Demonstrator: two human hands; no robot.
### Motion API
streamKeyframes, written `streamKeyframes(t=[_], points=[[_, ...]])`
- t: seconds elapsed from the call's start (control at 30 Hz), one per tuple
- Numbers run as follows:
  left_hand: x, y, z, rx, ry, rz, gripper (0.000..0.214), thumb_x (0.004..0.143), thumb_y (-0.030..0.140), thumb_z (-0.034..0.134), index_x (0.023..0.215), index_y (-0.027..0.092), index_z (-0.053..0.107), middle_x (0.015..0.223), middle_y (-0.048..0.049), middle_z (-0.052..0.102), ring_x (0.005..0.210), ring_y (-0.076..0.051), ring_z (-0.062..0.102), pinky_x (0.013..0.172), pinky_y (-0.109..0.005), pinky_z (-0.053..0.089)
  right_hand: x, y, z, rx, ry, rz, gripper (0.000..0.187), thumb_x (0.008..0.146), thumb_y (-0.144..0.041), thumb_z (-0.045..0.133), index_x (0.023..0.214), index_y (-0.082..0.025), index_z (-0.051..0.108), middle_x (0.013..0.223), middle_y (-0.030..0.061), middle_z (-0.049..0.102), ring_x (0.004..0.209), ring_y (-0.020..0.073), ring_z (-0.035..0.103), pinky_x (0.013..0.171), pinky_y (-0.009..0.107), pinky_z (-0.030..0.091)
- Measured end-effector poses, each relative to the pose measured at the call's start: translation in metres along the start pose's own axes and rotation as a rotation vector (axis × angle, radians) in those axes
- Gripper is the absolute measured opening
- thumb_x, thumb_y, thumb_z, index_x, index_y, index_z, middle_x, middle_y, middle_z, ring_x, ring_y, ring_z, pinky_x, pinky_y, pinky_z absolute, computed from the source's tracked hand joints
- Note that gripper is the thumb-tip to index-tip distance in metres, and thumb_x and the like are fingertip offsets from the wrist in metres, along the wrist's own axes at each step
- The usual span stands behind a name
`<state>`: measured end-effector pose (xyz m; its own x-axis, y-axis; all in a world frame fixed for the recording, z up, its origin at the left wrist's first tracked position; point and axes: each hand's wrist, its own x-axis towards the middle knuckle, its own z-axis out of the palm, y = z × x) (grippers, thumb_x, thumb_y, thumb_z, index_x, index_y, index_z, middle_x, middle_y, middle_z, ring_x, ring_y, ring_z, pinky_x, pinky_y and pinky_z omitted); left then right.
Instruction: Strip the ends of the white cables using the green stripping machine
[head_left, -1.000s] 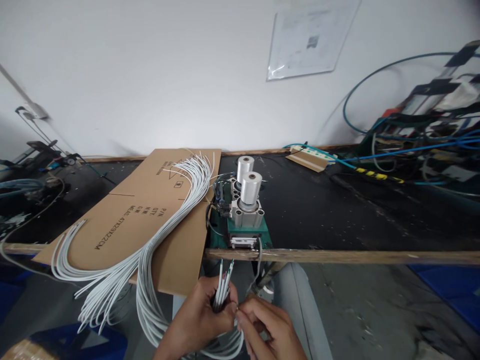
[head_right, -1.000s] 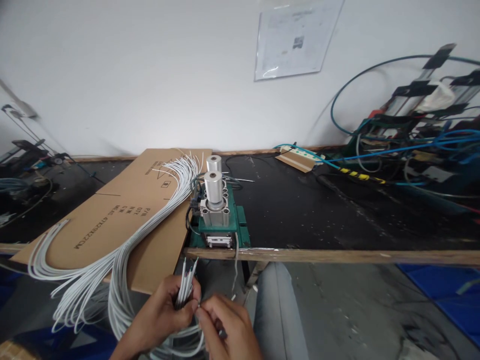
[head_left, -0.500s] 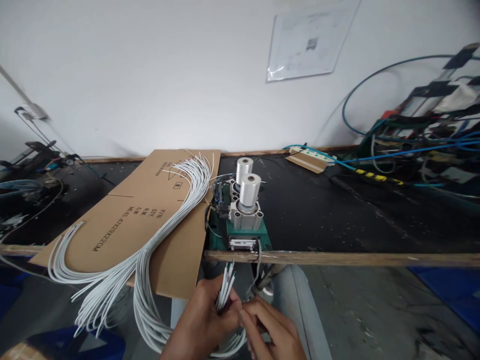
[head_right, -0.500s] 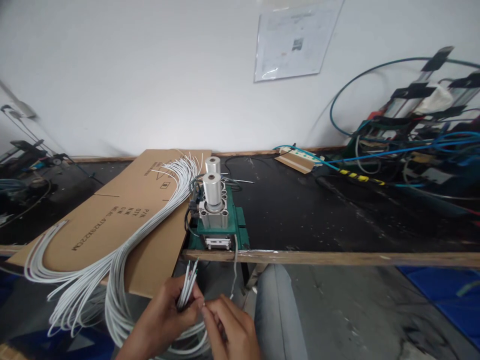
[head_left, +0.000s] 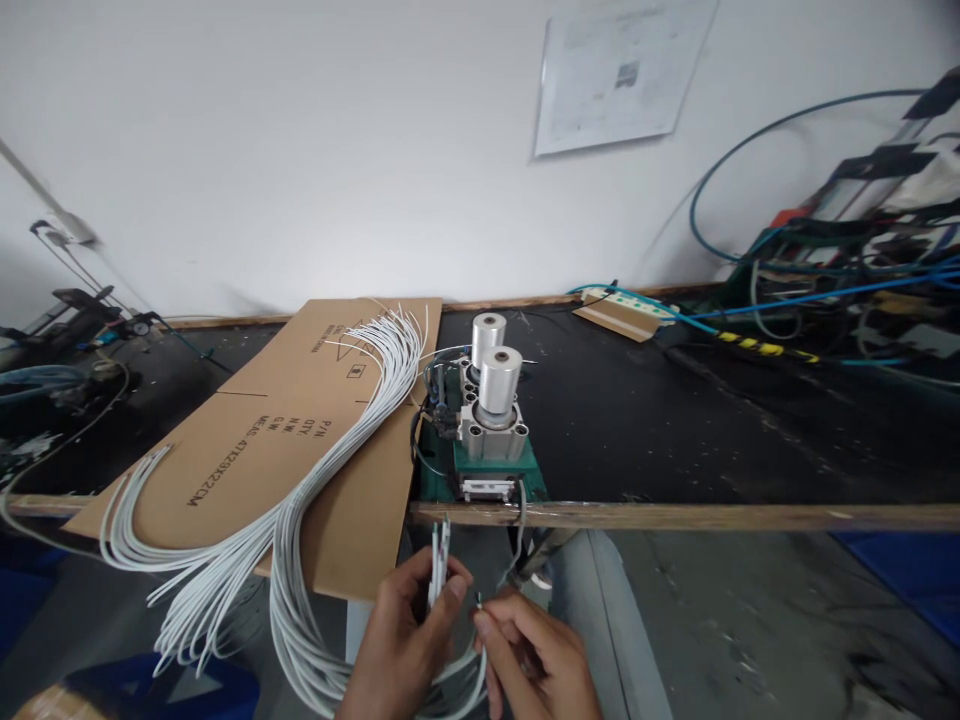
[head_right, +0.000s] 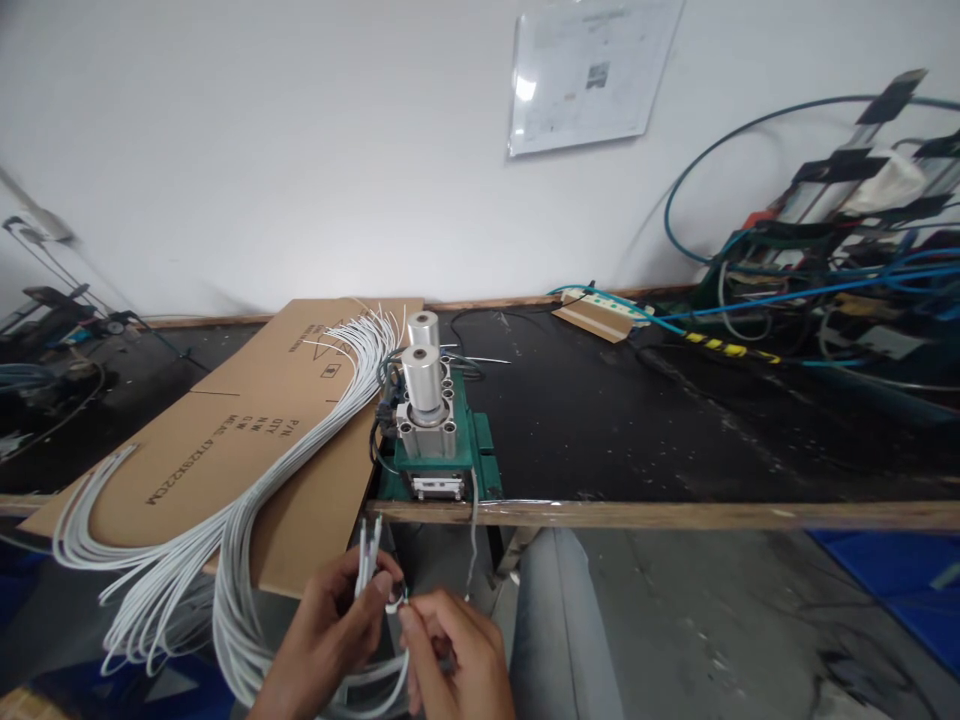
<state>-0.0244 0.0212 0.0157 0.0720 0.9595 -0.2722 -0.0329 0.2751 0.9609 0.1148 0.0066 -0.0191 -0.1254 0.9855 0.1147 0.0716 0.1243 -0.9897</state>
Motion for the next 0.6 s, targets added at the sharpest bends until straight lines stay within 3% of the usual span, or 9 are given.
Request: streamKeyframes(t=[0.1, 0.2, 0.3, 0.4, 0.43, 0.53, 0.6], points=[[0.002, -0.009, 0.0, 0.101, -0.069, 0.039, 0.053, 0.087, 0.064, 0.057, 0.085, 0.011, 0.052, 0.061, 0.0045, 0.031, 0.047, -0.004, 0.023, 0.044, -0.02, 0.017, 0.005, 0.009, -0.006, -0.069, -0.067, -0.203, 0.033, 0.103, -0.027, 0.046, 0.073, -0.014, 0.052, 0.052, -0.0028, 0.049, 0.045, 0.0036, 0.051, 0.048, 0.01, 0.038], [0.001, -0.009, 0.002, 0.146, -0.012, 0.06, 0.047, 0.089, 0.057, 0.056, 0.081, 0.012, 0.049, 0.061, 0.0035, 0.033, 0.05, -0.005, 0.025, 0.046, -0.021, 0.019, 0.007, 0.012, -0.008, -0.098, -0.037, -0.267, 0.03, 0.102, -0.022, 0.046, 0.074, -0.014, 0.054, 0.053, -0.0039, 0.05, 0.044, 0.0023, 0.051, 0.049, 0.009, 0.038], [0.0, -0.004, 0.003, 0.089, 0.022, 0.033, 0.044, 0.087, 0.054, 0.059, 0.084, 0.011, 0.051, 0.061, 0.0043, 0.033, 0.05, -0.004, 0.024, 0.047, -0.021, 0.018, 0.003, 0.004, -0.003, -0.081, -0.019, -0.158, 0.033, 0.102, -0.029, 0.048, 0.073, -0.014, 0.054, 0.051, -0.003, 0.048, 0.045, 0.0037, 0.05, 0.049, 0.011, 0.038], [0.001, -0.006, 0.001, 0.12, -0.035, 0.064, 0.035, 0.086, 0.045, 0.06, 0.089, 0.01, 0.054, 0.066, 0.0017, 0.042, 0.052, -0.005, 0.029, 0.047, -0.021, 0.02, -0.001, -0.001, 0.005, -0.01, 0.06, 0.007, 0.04, 0.101, -0.04, 0.049, 0.07, -0.014, 0.052, 0.053, -0.0019, 0.046, 0.047, 0.0057, 0.048, 0.046, 0.014, 0.036], [0.002, -0.008, 0.0, 0.14, -0.055, 0.069, 0.032, 0.087, 0.042, 0.059, 0.089, 0.01, 0.054, 0.066, 0.0014, 0.043, 0.052, -0.005, 0.03, 0.047, -0.021, 0.021, -0.002, -0.001, 0.006, -0.003, 0.086, -0.006, 0.04, 0.101, -0.039, 0.049, 0.069, -0.014, 0.052, 0.053, -0.0023, 0.044, 0.047, 0.0053, 0.047, 0.046, 0.014, 0.035], [0.006, -0.013, -0.005, 0.215, -0.092, 0.057, 0.025, 0.09, 0.037, 0.053, 0.085, 0.012, 0.05, 0.063, 0.0027, 0.038, 0.052, -0.007, 0.029, 0.048, -0.023, 0.023, 0.001, 0.003, 0.0, -0.15, 0.06, -0.275, 0.029, 0.101, -0.021, 0.047, 0.074, -0.015, 0.052, 0.059, -0.0032, 0.043, 0.048, 0.0033, 0.047, 0.05, 0.012, 0.037], [0.008, -0.012, -0.009, 0.282, -0.134, 0.069, 0.02, 0.087, 0.031, 0.051, 0.083, 0.012, 0.051, 0.063, 0.0026, 0.036, 0.054, -0.007, 0.029, 0.051, -0.023, 0.024, 0.005, 0.003, -0.011, -0.349, -0.045, -0.468, 0.022, 0.1, -0.012, 0.045, 0.079, -0.015, 0.052, 0.069, -0.001, 0.05, 0.059, 0.0051, 0.055, 0.061, 0.012, 0.044]])
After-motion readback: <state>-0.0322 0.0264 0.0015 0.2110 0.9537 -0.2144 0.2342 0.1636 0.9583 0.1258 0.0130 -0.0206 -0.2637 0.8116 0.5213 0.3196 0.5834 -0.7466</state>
